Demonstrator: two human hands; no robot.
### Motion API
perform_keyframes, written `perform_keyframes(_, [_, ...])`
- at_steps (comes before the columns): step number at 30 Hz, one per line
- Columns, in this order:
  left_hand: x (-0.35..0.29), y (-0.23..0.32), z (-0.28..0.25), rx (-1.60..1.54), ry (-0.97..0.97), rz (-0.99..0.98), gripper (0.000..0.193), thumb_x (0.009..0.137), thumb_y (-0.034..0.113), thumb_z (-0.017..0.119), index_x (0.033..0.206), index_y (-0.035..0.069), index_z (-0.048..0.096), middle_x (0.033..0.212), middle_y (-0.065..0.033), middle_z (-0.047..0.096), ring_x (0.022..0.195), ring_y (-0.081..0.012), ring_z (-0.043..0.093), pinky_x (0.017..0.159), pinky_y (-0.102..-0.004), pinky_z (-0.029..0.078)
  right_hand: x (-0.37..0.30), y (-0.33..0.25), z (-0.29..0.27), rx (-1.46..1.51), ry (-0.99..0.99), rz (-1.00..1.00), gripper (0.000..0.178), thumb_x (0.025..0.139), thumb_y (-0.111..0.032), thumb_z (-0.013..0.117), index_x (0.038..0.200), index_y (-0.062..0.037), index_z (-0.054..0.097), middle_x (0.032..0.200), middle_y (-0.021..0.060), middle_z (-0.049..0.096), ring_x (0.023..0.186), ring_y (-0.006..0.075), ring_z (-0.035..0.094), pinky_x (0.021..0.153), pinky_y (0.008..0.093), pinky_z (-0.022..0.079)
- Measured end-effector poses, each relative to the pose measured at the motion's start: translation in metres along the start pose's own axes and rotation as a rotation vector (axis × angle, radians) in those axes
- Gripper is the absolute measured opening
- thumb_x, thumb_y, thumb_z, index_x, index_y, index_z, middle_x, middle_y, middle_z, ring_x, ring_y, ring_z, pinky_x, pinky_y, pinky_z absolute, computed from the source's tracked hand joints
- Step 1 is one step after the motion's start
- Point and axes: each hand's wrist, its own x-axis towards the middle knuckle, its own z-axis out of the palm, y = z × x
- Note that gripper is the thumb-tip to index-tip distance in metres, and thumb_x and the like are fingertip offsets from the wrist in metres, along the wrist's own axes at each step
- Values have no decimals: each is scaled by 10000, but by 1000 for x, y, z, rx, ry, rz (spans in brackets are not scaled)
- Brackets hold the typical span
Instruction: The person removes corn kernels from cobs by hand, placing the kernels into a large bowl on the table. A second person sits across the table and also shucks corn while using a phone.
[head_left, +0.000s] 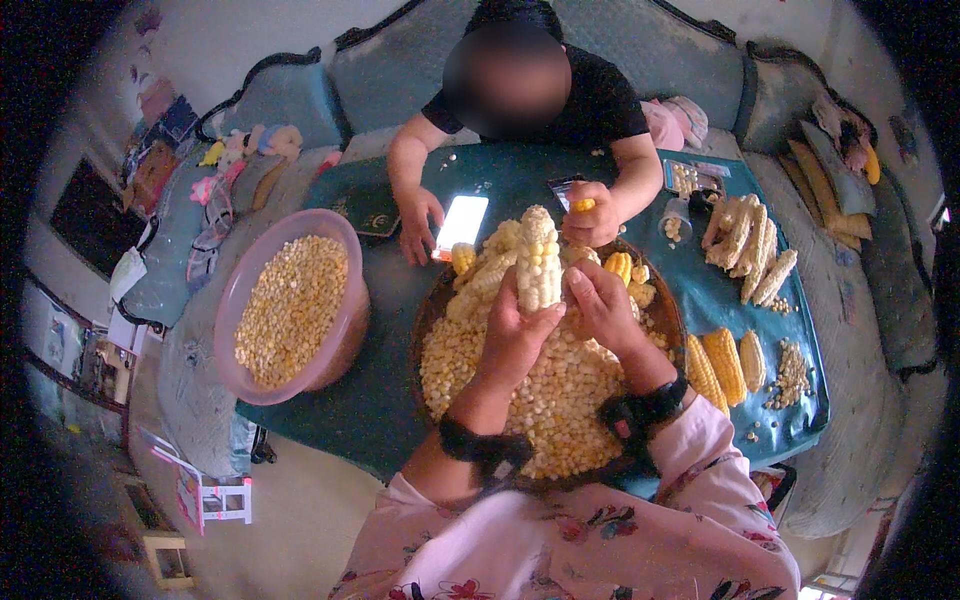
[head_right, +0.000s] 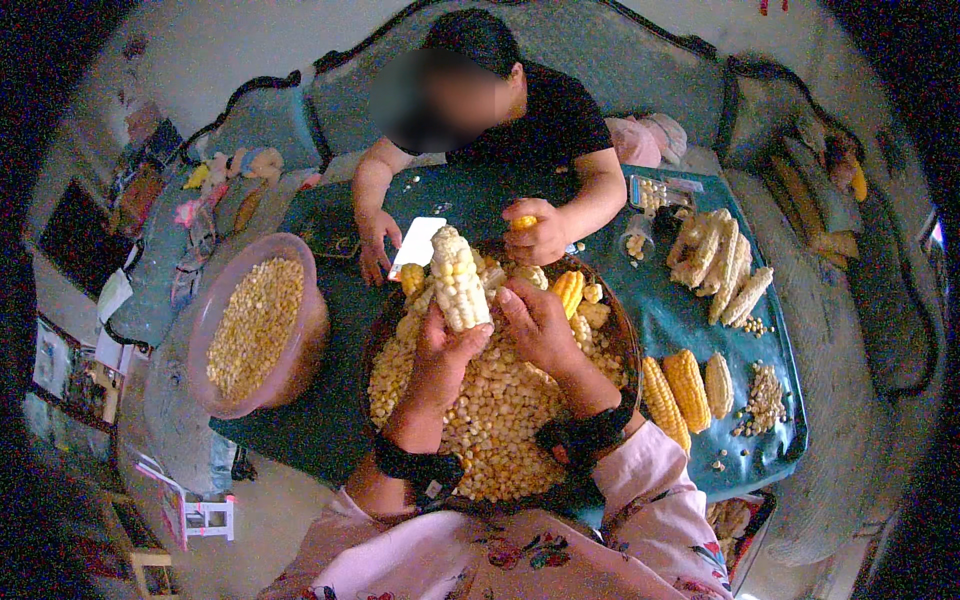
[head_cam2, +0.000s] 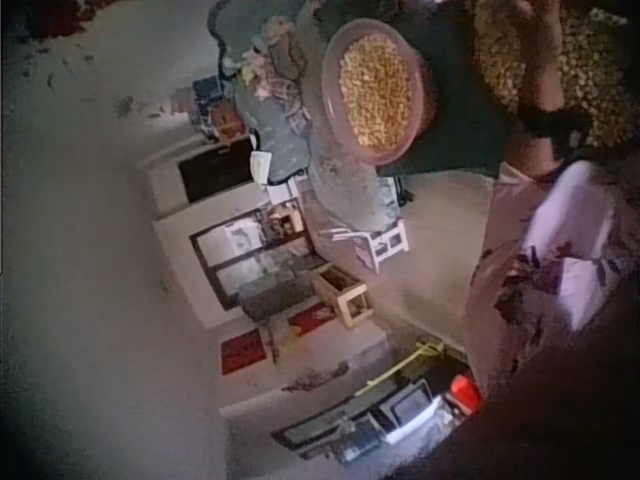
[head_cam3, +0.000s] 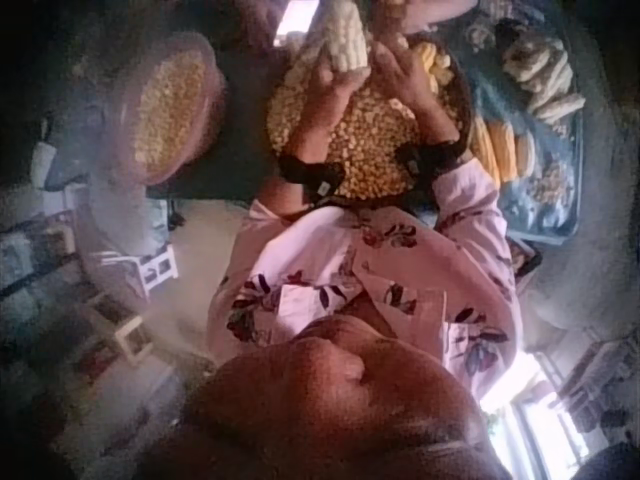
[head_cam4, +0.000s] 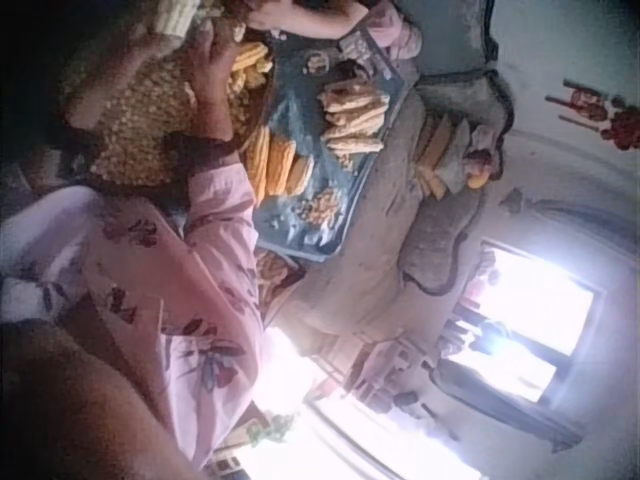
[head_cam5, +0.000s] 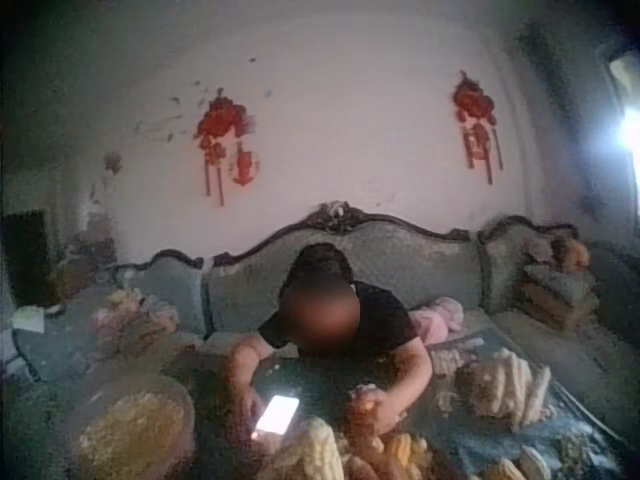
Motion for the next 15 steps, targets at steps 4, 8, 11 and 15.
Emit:
perform_keyframes(4, [-1,8,7,27,-12,20,555,746,36,572,1222,37,286,1121,-63,440,1019,-141,450,875,-279,375,0,1,0,-14,20,-15,258,897,-215,408,768,-3,476,619,38,440,588,112,390,530,272,354])
perform_keyframes(8, [1,-6,-1,33,12,-1,595,751,66,565,1250,35,243,1141,-81,424,1035,-165,442,878,-293,370,0,4,-1,42,14,-16,194,874,-197,458,825,-10,480,653,30,460,616,95,411,551,246,367])
perform_keyframes(11, [1,-16,-7,5,42,28,626,757,90,566,1270,29,212,1160,-96,410,1051,-181,431,886,-299,361,-2,-3,0,123,-5,2,178,833,-153,519,948,-28,468,676,12,480,623,85,445,558,225,386])
perform_keyframes(15, [2,-7,3,-95,26,40,667,751,52,573,1287,32,177,1191,-97,391,1083,-178,414,910,-298,355,-3,-5,0,5,-59,-128,545,691,-332,678,1104,-53,456,622,1,418,555,102,405,486,240,336])
